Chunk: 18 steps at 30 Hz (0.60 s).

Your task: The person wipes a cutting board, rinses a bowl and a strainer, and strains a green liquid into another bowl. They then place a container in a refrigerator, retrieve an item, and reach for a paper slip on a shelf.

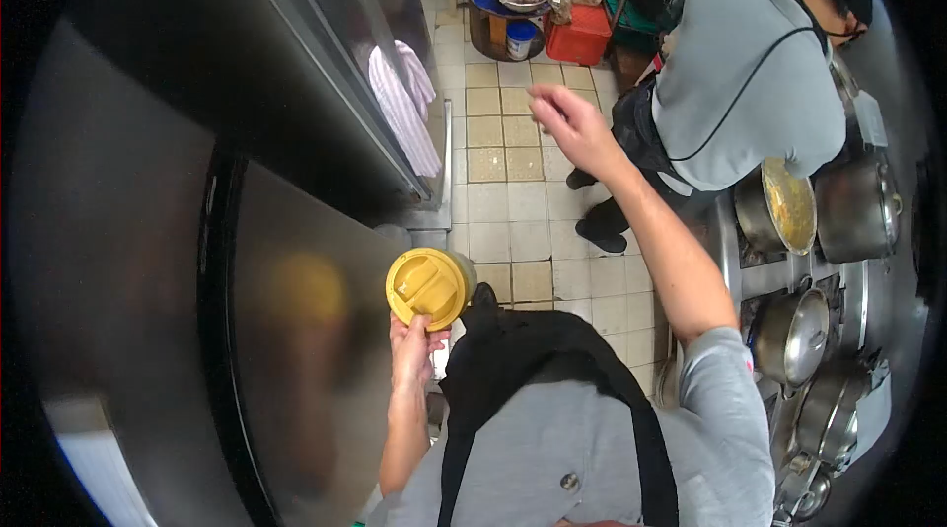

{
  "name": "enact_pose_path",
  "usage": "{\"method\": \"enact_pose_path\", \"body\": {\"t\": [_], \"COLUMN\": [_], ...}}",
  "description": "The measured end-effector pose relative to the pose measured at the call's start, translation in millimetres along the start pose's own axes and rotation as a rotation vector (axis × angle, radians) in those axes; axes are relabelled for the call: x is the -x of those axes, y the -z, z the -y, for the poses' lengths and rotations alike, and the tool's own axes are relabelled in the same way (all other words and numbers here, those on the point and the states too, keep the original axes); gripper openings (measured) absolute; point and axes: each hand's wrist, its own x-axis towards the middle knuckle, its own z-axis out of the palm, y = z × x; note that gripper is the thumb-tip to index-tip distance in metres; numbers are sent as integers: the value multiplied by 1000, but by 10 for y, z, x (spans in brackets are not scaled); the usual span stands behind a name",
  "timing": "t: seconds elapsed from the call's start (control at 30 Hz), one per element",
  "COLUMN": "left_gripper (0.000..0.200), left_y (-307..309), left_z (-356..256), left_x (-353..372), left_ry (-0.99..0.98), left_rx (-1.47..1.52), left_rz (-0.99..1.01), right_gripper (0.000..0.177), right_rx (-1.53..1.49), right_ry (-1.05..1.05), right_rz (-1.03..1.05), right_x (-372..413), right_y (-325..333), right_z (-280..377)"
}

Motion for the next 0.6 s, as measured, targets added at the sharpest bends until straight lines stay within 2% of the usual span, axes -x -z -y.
{"method": "enact_pose_path", "body": {"t": [0.07,0.17,0.33,0.5,0.57,0.6], "left_gripper": [41,43,44,43,45,47], "left_y": [-75,-230,-300,-496,-586,-654], "left_z": [-95,-361,-465,-473,-395,-353], "left_x": [-205,-300,-568,-637,-622,-606], "left_ry": [-18,-14,-9,-32,-61,-79], "left_rx": [-12,-44,-28,61,95,149], "left_rz": [10,-37,-83,-227,-271,-329], "right_gripper": [33,33,39,46,44,45], "right_rx": [-153,-124,-159,-261,-466,-538], "right_ry": [67,167,279,329,350,318], "right_rz": [-3,-10,-19,-66,-120,-4], "right_x": [-393,-920,-1682,-2306,-2582,-2645], "right_y": [-81,-159,-537,-798,-1017,-1114], "right_z": [173,391,425,389,356,369]}}
